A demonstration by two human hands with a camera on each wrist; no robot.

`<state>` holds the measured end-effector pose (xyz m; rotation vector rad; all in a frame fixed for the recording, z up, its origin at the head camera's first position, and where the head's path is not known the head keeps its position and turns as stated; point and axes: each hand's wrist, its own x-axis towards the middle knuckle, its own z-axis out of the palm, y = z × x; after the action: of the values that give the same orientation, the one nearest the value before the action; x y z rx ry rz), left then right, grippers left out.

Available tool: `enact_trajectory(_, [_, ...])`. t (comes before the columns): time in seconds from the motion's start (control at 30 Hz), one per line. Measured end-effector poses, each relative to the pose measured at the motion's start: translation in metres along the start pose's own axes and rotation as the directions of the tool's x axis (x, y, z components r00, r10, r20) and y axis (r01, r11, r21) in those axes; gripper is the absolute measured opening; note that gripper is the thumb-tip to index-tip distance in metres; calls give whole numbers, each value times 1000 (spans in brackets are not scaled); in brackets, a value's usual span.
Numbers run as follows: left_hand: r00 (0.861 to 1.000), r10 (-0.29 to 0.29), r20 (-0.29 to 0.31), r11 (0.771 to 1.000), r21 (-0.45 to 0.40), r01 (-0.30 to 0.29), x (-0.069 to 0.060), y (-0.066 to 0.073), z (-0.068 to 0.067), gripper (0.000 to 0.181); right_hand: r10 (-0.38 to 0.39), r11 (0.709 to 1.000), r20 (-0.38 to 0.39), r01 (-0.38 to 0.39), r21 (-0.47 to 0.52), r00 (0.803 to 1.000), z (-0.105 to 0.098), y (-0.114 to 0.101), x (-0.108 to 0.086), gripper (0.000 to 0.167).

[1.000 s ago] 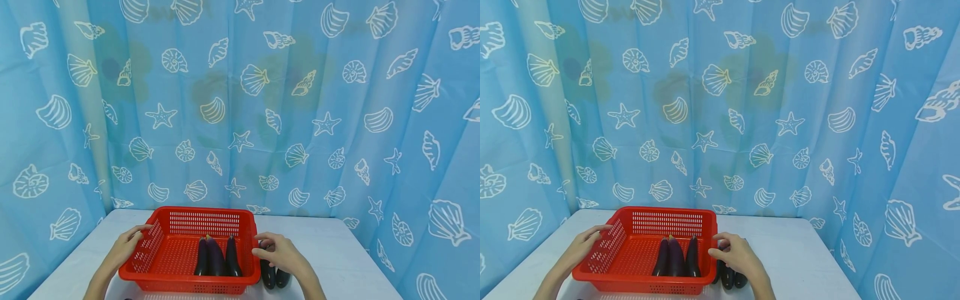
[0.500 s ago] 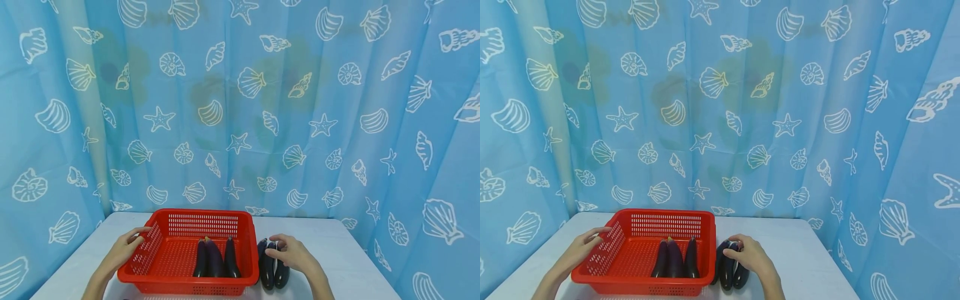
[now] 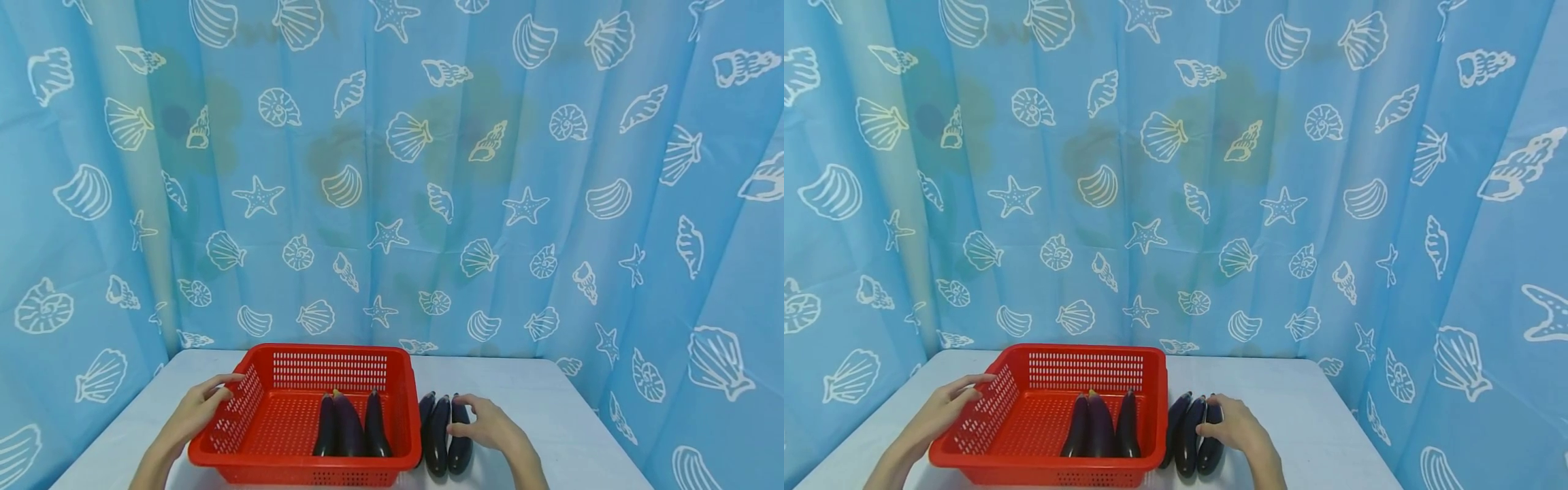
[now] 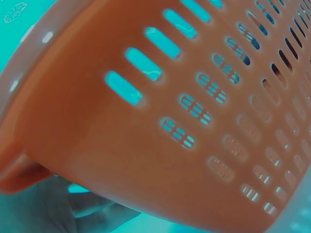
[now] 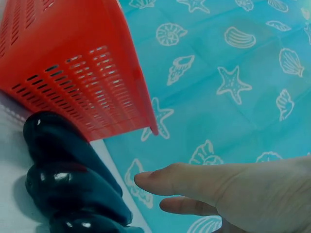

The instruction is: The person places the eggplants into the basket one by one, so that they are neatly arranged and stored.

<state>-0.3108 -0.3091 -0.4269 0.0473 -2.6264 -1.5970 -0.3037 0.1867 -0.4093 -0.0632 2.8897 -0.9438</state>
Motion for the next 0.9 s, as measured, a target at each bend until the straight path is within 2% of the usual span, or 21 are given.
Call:
enact_trajectory(0.33, [1000, -11, -5, 1000, 12, 11, -3, -3, -8, 46, 4, 1000, 14, -4, 4, 1000, 9, 8, 5, 61])
enact_trajectory(0.57, [1000, -10, -22, 1000, -15, 10, -2, -4, -6, 45, 19, 1000, 22, -19, -6, 1000, 13, 15, 15, 60])
enact_trajectory(0.9, [1000, -13, -16, 999, -32, 12, -1, -6, -3, 46, 22, 1000, 51, -22, -11, 998, 15, 20, 15, 59])
